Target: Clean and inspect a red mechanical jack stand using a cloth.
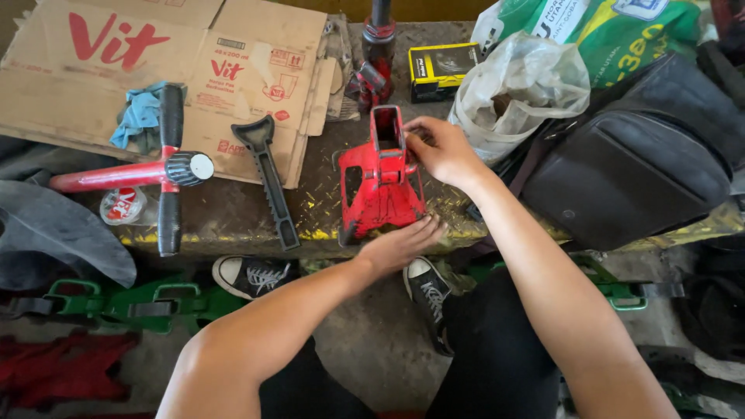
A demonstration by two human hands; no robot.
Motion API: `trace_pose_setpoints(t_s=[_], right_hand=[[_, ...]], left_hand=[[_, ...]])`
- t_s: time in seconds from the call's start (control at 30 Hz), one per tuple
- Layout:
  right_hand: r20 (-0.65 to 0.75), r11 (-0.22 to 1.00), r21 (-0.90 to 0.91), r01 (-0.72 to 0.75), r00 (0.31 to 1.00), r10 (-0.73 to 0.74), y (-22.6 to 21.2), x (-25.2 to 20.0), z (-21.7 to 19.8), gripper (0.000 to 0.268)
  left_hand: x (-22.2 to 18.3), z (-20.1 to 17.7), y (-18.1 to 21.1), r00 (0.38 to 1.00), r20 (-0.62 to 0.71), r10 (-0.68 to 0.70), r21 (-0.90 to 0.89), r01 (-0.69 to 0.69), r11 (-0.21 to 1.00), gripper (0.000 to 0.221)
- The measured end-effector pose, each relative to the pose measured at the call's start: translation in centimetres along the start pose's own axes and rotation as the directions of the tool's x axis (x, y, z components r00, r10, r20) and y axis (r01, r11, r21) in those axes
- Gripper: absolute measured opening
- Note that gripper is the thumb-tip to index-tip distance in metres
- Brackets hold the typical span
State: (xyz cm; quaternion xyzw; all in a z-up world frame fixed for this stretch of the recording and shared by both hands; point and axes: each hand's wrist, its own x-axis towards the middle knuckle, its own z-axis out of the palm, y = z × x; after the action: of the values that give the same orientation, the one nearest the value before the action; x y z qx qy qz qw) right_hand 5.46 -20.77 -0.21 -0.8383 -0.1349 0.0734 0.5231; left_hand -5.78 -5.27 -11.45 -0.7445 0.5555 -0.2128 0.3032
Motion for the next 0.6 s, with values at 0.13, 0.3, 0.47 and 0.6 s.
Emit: trace_pose_setpoints(t_s=[0.13, 0.3, 0.47, 0.6], right_hand=[[0.01, 1.0, 0.013, 0.004, 1.0, -0.004, -0.8, -0.3, -0.3, 0.02], [0.046, 0.998, 0.045, 0.039, 0.998, -0.041, -0.4, -0.2, -0.5, 0.018], [0.053, 0.998, 0.025, 0.049, 0.997, -0.05, -0.4, -0.1, -0.8, 0.018], [0.054, 0.999, 0.039, 0.032, 0.998, -0.034, -0.6, 0.0, -0.7, 0.019]], left_hand=[[1.7, -3.0, -2.3, 0.992, 0.128, -0.001, -0.07, 0.01, 0.998, 0.065], [1.8, -0.8, -2.7, 0.994, -0.054, -0.098, -0.307, 0.077, 0.949, 0.046], [0.4, -1.6, -5.3, 0.971, -0.208, -0.119, -0.436, 0.017, 0.9, 0.031], [-2.3, -6.3, -10.1, 0.883, -0.402, -0.243, -0.483, 0.021, 0.875, 0.029]])
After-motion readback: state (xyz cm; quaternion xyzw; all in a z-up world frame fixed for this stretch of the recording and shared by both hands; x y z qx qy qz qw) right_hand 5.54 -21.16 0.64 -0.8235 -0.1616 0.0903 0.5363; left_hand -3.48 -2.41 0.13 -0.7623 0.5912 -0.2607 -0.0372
